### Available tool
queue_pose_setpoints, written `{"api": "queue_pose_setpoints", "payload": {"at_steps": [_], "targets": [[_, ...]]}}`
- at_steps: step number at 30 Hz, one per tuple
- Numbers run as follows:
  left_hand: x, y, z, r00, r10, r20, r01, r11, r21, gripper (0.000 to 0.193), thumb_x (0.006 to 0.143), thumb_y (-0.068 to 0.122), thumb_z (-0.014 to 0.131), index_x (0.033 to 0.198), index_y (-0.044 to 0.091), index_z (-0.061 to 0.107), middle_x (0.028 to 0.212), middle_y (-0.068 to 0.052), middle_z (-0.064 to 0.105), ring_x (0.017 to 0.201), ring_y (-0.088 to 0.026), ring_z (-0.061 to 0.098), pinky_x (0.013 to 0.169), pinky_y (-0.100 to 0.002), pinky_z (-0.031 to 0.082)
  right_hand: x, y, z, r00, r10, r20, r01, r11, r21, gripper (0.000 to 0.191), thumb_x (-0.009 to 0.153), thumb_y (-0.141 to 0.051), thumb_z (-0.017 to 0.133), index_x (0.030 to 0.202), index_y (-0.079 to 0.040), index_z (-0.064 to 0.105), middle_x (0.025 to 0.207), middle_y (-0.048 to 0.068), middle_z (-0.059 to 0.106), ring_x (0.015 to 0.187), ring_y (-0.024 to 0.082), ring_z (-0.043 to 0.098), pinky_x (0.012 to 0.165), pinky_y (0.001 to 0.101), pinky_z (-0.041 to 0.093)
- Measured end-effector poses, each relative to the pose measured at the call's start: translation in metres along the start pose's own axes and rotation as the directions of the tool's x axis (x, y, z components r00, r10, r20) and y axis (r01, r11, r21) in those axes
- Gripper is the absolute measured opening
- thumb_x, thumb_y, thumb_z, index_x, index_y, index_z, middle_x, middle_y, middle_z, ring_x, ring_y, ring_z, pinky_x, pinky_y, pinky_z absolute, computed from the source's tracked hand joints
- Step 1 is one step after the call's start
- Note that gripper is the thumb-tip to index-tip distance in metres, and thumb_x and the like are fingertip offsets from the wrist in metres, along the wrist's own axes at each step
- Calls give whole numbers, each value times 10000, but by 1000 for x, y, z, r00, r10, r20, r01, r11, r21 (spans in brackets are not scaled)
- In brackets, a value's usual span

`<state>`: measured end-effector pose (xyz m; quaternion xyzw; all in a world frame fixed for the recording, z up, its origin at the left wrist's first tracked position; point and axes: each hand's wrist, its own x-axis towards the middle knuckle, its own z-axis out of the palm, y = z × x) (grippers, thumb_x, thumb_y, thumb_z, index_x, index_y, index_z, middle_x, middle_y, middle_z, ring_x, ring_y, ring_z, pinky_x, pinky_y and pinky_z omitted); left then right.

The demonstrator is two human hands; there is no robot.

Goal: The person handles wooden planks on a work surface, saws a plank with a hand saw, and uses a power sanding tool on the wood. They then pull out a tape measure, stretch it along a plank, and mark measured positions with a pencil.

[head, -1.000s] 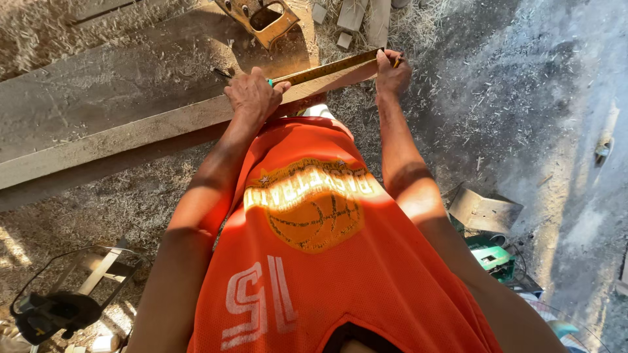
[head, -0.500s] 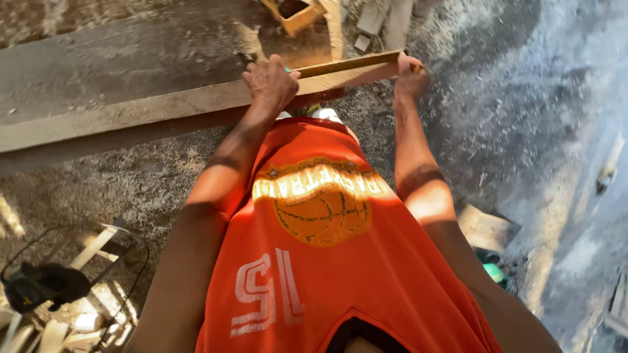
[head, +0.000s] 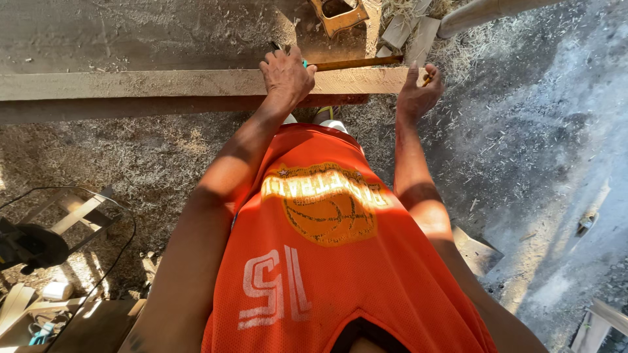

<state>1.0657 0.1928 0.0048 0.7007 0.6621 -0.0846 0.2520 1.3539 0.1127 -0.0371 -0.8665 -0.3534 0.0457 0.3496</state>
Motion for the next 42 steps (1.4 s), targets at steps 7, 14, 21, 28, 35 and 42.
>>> {"api": "queue_pose_setpoints", "payload": {"at_steps": [7, 14, 21, 28, 35, 42], "targets": [[0, 9, 7, 998, 27, -50, -28, 999, -16, 525, 913, 525, 692, 1131, 52, 620, 1082, -231, 604, 1040, -363, 552, 866, -540, 413, -29, -6, -1, 991, -137, -5, 137, 990, 44, 252, 956, -303, 745, 1050, -80, 675, 978, 60, 620, 886, 203, 623, 797, 402, 535], [2, 58, 22, 990, 81, -119, -84, 996, -26, 463, 837, 494, 755, 1044, 93, 648, 1058, -209, 618, 1047, -384, 557, 870, -561, 404, -52, 5, -21, 998, -48, 49, 44, 996, 74, 170, 905, -210, 737, 951, -52, 698, 917, 92, 626, 791, 239, 603, 736, 395, 511], [0, 103, 29, 994, 99, -55, -97, 995, 26, 449, 847, 492, 763, 1021, 89, 669, 1051, -190, 629, 1041, -364, 568, 864, -533, 414, -52, 38, -49, 999, 35, 8, -35, 995, 97, 148, 926, -214, 734, 923, -67, 712, 910, 83, 631, 785, 239, 614, 732, 388, 509], [5, 110, 30, 994, 94, -55, -92, 995, 28, 396, 839, 457, 779, 944, 82, 708, 935, -167, 644, 943, -320, 600, 799, -505, 435, -62, 33, -47, 997, 25, 67, -32, 994, 104, 182, 926, -250, 737, 928, -69, 724, 900, 72, 650, 809, 226, 631, 735, 387, 527], [7, 71, 20, 997, 77, -8, -77, 996, 34, 436, 863, 503, 747, 964, 81, 703, 927, -165, 631, 892, -288, 592, 737, -484, 427, -64, 5, -29, 972, 90, 218, -172, 902, 395, 339, 1066, -321, 558, 970, -58, 748, 824, 10, 604, 693, 106, 540, 627, 319, 457], [8, -34, -16, 1000, 25, -10, -24, 997, 77, 582, 845, 579, 741, 1119, 68, 691, 1117, -240, 645, 1094, -411, 581, 896, -570, 451, -84, -43, 2, 904, 51, 424, -350, 660, 665, 513, 1114, -454, 450, 952, -37, 703, 685, -3, 561, 562, 74, 499, 508, 235, 395]]}}
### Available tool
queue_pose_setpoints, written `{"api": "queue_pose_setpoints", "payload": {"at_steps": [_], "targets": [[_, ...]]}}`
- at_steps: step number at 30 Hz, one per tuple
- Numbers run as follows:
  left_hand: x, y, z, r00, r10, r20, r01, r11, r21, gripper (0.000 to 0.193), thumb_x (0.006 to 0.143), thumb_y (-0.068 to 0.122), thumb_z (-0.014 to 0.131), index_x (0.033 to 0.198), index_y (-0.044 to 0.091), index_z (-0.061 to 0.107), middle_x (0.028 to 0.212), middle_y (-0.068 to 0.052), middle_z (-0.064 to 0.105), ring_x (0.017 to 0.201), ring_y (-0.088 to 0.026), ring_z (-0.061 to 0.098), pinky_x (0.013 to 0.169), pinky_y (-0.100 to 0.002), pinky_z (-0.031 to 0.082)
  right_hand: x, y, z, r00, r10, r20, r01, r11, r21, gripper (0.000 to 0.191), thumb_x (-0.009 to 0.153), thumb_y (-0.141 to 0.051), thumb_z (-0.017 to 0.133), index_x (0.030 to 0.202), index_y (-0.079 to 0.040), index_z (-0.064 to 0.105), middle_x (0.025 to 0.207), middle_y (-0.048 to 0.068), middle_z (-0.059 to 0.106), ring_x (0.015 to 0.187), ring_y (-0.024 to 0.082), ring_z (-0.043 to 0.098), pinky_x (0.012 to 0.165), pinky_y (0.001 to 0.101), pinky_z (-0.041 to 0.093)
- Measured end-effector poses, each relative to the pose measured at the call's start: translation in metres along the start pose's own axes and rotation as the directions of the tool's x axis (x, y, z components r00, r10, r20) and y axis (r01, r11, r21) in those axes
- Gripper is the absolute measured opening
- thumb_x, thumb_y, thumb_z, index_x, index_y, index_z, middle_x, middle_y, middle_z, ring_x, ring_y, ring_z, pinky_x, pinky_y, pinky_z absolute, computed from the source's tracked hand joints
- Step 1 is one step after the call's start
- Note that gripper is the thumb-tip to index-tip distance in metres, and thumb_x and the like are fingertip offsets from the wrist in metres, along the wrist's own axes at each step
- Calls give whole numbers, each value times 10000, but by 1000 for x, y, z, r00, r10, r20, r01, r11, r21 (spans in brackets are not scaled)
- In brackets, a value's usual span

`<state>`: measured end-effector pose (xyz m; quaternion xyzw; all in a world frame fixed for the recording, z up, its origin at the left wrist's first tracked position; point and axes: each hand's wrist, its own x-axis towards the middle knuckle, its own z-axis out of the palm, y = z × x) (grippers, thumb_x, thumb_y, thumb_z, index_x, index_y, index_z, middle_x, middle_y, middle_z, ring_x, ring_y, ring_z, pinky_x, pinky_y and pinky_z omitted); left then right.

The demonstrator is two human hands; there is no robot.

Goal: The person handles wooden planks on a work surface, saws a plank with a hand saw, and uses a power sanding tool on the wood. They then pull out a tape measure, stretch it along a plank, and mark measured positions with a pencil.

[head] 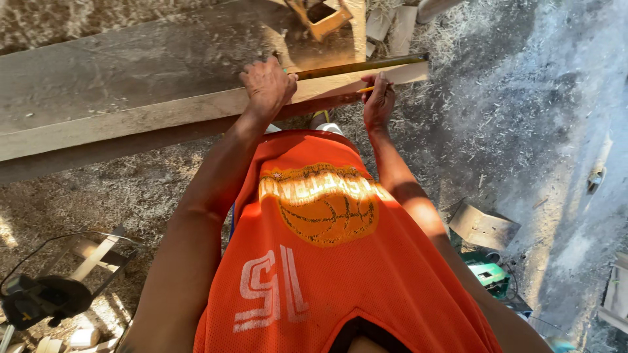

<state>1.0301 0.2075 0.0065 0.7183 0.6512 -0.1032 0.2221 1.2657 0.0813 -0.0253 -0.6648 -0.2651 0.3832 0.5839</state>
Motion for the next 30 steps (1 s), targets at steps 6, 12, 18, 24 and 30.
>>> {"api": "queue_pose_setpoints", "payload": {"at_steps": [6, 12, 18, 24, 30], "targets": [[3, -109, -26, 995, -15, 100, 24, 995, -95, 672, 812, 581, 754, 1202, 42, 661, 1197, -244, 627, 1177, -403, 549, 958, -561, 424, -47, -1, 109, 983, 153, 104, -155, 988, 6, 464, 1079, -478, 501, 955, -60, 656, 670, 13, 608, 513, 83, 547, 458, 239, 439], [11, -205, -40, 999, 11, 47, -10, 999, -34, 476, 828, 393, 721, 1177, 70, 686, 1219, -237, 639, 1194, -419, 546, 998, -540, 410, -109, 3, 225, 974, -111, 196, 154, 963, -222, 184, 1052, -204, 678, 1051, -21, 660, 817, 39, 688, 720, 103, 686, 655, 256, 576], [23, -270, -57, 956, -50, 291, 59, 998, -22, 411, 888, 395, 640, 1150, 79, 650, 965, -112, 618, 904, -269, 574, 791, -436, 480, -139, 5, 261, 988, 1, 154, 32, 977, -209, 146, 1019, -154, 690, 1048, -21, 636, 816, 26, 706, 709, 95, 711, 636, 247, 596], [19, -271, -59, 976, 37, 216, -35, 999, -12, 224, 839, 251, 598, 971, 83, 662, 866, -88, 552, 828, -245, 494, 756, -424, 394, -138, 3, 263, 994, 4, 112, 15, 986, -166, 147, 1028, -174, 685, 1036, -39, 628, 816, 20, 689, 686, 85, 701, 591, 239, 583], [3, -264, -54, 988, 93, 127, -80, 992, -100, 279, 804, 193, 579, 989, 24, 701, 945, -187, 611, 900, -287, 523, 812, -470, 392, -131, 1, 259, 991, -56, 119, 80, 974, -210, 144, 1042, -170, 689, 1028, -32, 649, 806, 15, 687, 688, 82, 697, 612, 249, 587]]}}
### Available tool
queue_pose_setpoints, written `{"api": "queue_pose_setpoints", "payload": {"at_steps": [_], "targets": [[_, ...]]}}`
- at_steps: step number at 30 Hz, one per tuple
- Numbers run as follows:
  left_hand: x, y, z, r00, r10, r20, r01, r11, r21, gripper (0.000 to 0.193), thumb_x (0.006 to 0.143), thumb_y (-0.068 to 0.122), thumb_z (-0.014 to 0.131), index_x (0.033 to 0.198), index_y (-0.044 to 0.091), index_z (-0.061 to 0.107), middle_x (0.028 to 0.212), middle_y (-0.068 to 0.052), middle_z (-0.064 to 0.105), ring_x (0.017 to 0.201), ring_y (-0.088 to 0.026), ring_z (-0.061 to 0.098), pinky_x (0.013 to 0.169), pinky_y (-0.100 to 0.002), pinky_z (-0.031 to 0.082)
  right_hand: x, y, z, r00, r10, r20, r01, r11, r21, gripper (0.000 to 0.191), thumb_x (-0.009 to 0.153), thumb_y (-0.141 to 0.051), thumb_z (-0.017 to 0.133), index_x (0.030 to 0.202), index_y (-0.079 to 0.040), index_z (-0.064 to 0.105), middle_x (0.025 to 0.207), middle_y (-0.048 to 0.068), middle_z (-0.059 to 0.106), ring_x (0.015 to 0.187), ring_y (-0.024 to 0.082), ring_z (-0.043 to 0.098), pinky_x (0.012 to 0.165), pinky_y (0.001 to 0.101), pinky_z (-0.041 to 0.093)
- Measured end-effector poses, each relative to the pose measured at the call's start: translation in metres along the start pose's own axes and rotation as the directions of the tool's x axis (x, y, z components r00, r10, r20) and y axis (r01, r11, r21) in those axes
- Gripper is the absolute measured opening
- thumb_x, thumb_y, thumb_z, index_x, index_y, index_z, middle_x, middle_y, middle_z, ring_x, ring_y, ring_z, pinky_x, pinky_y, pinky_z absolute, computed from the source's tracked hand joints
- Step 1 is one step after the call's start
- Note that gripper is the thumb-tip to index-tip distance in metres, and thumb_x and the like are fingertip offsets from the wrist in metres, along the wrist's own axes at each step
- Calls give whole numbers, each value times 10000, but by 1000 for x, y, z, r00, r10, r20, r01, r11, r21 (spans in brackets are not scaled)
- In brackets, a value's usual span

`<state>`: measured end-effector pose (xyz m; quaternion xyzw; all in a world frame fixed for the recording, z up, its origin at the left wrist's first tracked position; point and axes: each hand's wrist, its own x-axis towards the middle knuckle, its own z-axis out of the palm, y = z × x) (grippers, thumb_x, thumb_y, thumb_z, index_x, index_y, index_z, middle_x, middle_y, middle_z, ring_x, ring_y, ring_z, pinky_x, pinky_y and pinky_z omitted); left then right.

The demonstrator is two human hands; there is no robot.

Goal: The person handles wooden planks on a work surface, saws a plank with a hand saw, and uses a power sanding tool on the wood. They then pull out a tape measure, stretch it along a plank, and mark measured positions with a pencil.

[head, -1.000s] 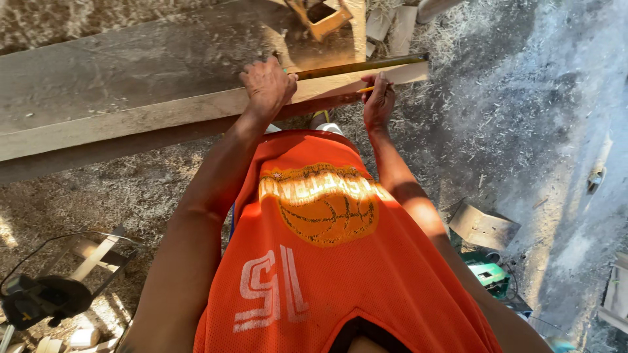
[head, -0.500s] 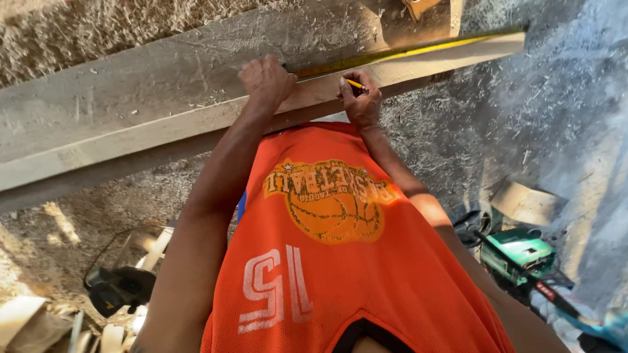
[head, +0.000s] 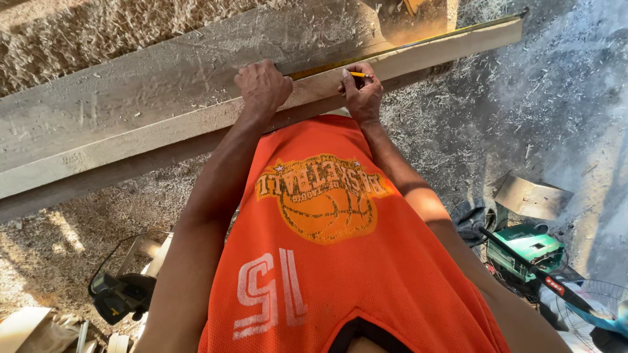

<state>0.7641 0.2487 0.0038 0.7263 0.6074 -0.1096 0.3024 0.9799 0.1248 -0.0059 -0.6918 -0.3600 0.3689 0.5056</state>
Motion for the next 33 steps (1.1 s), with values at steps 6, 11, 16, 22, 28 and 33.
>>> {"api": "queue_pose_setpoints", "payload": {"at_steps": [6, 11, 16, 22, 28, 33], "targets": [[-10, 6, 8, 997, -18, -79, 19, 1000, 8, 393, 773, 244, 623, 1081, 7, 677, 1030, -263, 613, 963, -363, 516, 828, -526, 377, -6, 3, -24, 999, 38, -8, -38, 999, 28, 159, 1020, -187, 695, 1015, -35, 648, 795, 13, 684, 672, 79, 687, 603, 247, 578], [-9, 3, 0, 999, -53, 8, 53, 997, 56, 343, 865, 290, 624, 1069, 19, 677, 1003, -184, 613, 941, -319, 526, 848, -485, 403, -3, 7, -45, 1000, 22, 19, -23, 999, 31, 181, 1046, -220, 690, 1016, -47, 649, 817, 3, 673, 689, 73, 666, 619, 237, 556], [-14, 7, -5, 998, -56, 34, 55, 998, 39, 304, 902, 322, 640, 1039, 56, 693, 928, -101, 581, 901, -255, 497, 842, -443, 403, -7, 8, -43, 1000, 19, 2, -19, 998, 59, 176, 1039, -219, 694, 1030, -47, 654, 806, 3, 679, 689, 79, 675, 631, 241, 560], [-17, 25, 5, 998, 35, -48, -37, 998, -49, 326, 849, 386, 694, 967, 85, 649, 824, -69, 516, 807, -228, 423, 753, -447, 351, -19, 6, -35, 1000, -9, -9, 10, 999, 47, 181, 1036, -218, 696, 1022, -42, 656, 791, 8, 685, 692, 80, 689, 628, 245, 567], [-16, 28, 12, 1000, 24, 19, -24, 1000, 10, 230, 869, 306, 662, 912, 80, 658, 824, -80, 558, 808, -242, 472, 755, -434, 369, -29, 13, -43, 997, 58, -42, -54, 995, 89, 179, 1035, -216, 695, 1028, -42, 654, 816, 9, 679, 682, 71, 670, 614, 238, 558], [-17, 23, 10, 999, 12, 35, -13, 999, 34, 300, 887, 343, 672, 963, 53, 680, 818, -99, 597, 820, -259, 530, 773, -457, 400, -34, 20, -48, 996, 46, -83, -42, 998, 52, 186, 1032, -221, 702, 1032, -39, 658, 813, 11, 685, 676, 72, 673, 612, 237, 555]]}}
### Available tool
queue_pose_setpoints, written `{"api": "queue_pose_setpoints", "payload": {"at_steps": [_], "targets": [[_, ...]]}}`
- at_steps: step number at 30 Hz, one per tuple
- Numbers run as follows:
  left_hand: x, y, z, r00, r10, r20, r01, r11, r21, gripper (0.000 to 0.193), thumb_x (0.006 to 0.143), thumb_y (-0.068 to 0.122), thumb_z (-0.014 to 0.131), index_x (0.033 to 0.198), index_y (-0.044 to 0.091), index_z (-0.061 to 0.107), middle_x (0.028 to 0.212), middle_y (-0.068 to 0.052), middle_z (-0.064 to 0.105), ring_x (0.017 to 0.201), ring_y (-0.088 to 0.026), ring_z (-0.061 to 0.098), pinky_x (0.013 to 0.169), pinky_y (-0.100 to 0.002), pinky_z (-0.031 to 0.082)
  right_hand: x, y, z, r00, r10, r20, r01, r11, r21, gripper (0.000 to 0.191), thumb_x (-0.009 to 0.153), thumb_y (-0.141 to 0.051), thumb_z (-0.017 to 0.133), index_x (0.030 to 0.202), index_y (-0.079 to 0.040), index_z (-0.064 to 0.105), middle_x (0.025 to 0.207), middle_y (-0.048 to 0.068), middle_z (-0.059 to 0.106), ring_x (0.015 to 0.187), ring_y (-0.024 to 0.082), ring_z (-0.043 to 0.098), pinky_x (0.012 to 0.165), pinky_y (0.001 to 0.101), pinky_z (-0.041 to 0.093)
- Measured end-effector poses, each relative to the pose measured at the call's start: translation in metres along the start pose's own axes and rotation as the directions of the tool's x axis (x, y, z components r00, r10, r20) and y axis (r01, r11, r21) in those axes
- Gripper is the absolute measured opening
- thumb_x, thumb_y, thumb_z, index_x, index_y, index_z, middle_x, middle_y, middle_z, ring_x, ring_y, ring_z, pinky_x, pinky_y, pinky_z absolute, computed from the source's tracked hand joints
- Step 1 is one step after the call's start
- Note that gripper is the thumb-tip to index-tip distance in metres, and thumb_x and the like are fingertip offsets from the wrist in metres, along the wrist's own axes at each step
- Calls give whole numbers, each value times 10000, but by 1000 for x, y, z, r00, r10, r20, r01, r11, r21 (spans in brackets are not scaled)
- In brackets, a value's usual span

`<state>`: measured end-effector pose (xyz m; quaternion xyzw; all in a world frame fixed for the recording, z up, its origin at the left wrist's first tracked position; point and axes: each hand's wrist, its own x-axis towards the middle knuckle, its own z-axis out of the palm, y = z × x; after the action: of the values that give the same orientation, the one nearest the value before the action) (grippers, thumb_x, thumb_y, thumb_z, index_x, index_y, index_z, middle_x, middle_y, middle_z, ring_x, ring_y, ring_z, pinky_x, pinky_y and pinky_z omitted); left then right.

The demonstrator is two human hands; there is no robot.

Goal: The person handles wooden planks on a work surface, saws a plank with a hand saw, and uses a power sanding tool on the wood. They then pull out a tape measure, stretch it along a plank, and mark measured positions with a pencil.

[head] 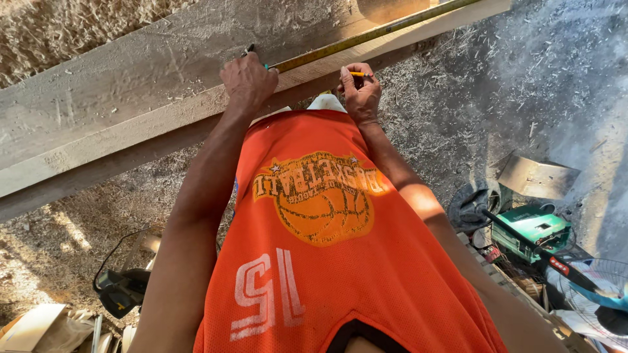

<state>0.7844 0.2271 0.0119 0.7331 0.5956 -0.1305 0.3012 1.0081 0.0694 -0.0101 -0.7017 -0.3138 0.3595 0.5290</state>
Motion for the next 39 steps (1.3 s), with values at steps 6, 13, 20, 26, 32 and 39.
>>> {"api": "queue_pose_setpoints", "payload": {"at_steps": [6, 13, 20, 26, 32, 39], "targets": [[-2, -5, -2, 999, -43, 24, 43, 999, 3, 454, 883, 468, 697, 1029, 39, 683, 902, -128, 610, 901, -290, 535, 821, -475, 404, 1, -1, -2, 1000, -4, 17, 4, 1000, -28, 195, 1033, -231, 697, 1027, -40, 660, 810, 11, 687, 675, 74, 680, 608, 238, 558], [1, -10, 0, 998, -52, -36, 52, 999, -9, 467, 869, 410, 703, 1132, 25, 695, 986, -183, 653, 995, -335, 569, 869, -501, 425, 10, -7, -4, 996, -52, 72, 56, 997, -48, 167, 1004, -172, 721, 1024, -29, 637, 819, 12, 677, 684, 89, 688, 628, 255, 568], [0, -25, -9, 982, -33, -188, 36, 999, 11, 516, 775, 429, 742, 1162, 89, 728, 1172, -217, 662, 1111, -428, 590, 915, -567, 449, 13, -22, 26, 959, -247, 135, 271, 942, -198, 128, 980, -84, 746, 1006, -35, 630, 807, 13, 711, 730, 98, 724, 674, 259, 594], [-4, -65, -39, 995, -87, -47, 88, 996, 23, 504, 836, 487, 756, 1098, 56, 748, 1150, -211, 686, 1127, -392, 610, 930, -522, 480, -8, -32, 94, 977, -165, 135, 177, 981, -79, 161, 1001, -157, 721, 976, -29, 626, 811, 24, 698, 727, 87, 684, 663, 258, 578], [-5, -93, -47, 999, -13, -37, 15, 999, 38, 503, 902, 525, 713, 1062, 49, 736, 1046, -180, 676, 1024, -325, 606, 873, -513, 471, -41, -26, 150, 984, -67, 164, 88, 989, -122, 330, 1064, -331, 608, 950, -31, 683, 791, 18, 706, 700, 87, 684, 635, 261, 563], [-3, -95, -56, 997, 74, 19, -68, 973, -220, 545, 908, 547, 661, 1259, 136, 595, 964, -97, 685, 905, -255, 594, 821, -466, 468, -42, -23, 145, 968, -198, 154, 225, 957, -183, 422, 1119, -355, 537, 906, -30, 703, 850, 53, 711, 778, 135, 702, 708, 308, 568]]}}
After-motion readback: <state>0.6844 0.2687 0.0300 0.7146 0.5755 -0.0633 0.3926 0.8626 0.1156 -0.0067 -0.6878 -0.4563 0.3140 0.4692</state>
